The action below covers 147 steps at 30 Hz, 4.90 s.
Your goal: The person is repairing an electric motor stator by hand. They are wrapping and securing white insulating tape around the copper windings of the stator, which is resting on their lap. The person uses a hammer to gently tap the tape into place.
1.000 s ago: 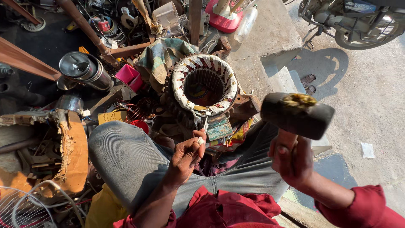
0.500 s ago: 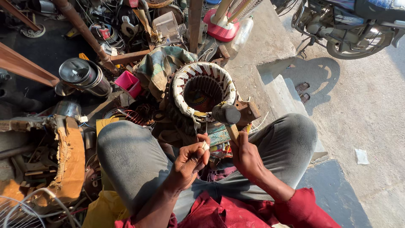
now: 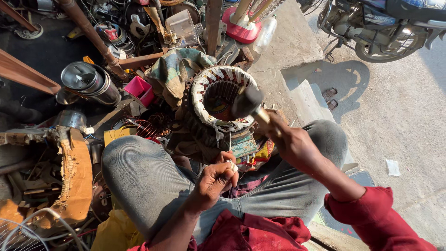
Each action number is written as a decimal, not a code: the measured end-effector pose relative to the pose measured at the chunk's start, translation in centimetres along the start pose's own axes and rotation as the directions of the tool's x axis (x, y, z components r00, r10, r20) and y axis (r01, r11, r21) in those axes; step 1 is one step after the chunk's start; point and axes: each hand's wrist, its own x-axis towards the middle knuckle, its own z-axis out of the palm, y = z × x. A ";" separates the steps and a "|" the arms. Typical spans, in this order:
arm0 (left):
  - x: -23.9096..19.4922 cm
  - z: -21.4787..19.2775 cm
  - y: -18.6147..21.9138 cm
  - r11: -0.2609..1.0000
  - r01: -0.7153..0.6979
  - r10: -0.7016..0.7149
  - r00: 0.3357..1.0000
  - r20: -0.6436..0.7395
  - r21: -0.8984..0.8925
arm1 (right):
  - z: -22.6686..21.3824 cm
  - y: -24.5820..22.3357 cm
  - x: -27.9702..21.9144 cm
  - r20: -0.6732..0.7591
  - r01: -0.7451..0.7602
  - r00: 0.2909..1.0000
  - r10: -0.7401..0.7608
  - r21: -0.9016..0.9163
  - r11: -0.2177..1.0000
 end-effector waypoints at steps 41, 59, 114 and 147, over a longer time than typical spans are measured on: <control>0.3 -0.5 -0.1 0.966 0.104 -0.113 0.993 -0.025 -0.237 | 11.0 5.9 -10.9 0.018 0.230 0.973 -0.230 0.025 0.973; 0.0 -0.6 0.3 0.986 0.098 -0.101 0.995 -0.013 -0.137 | 14.0 6.0 -13.4 -0.527 0.288 0.849 -0.042 0.396 0.872; -0.5 -2.9 13.5 0.709 0.183 -0.070 0.979 -0.190 0.681 | 4.1 -5.8 -2.2 0.052 0.667 0.735 -0.676 0.122 0.735; 7.6 -0.8 -2.5 0.630 -0.115 0.279 0.957 -0.085 0.768 | 0.5 -2.6 2.7 -0.014 0.371 0.927 -0.375 0.183 0.910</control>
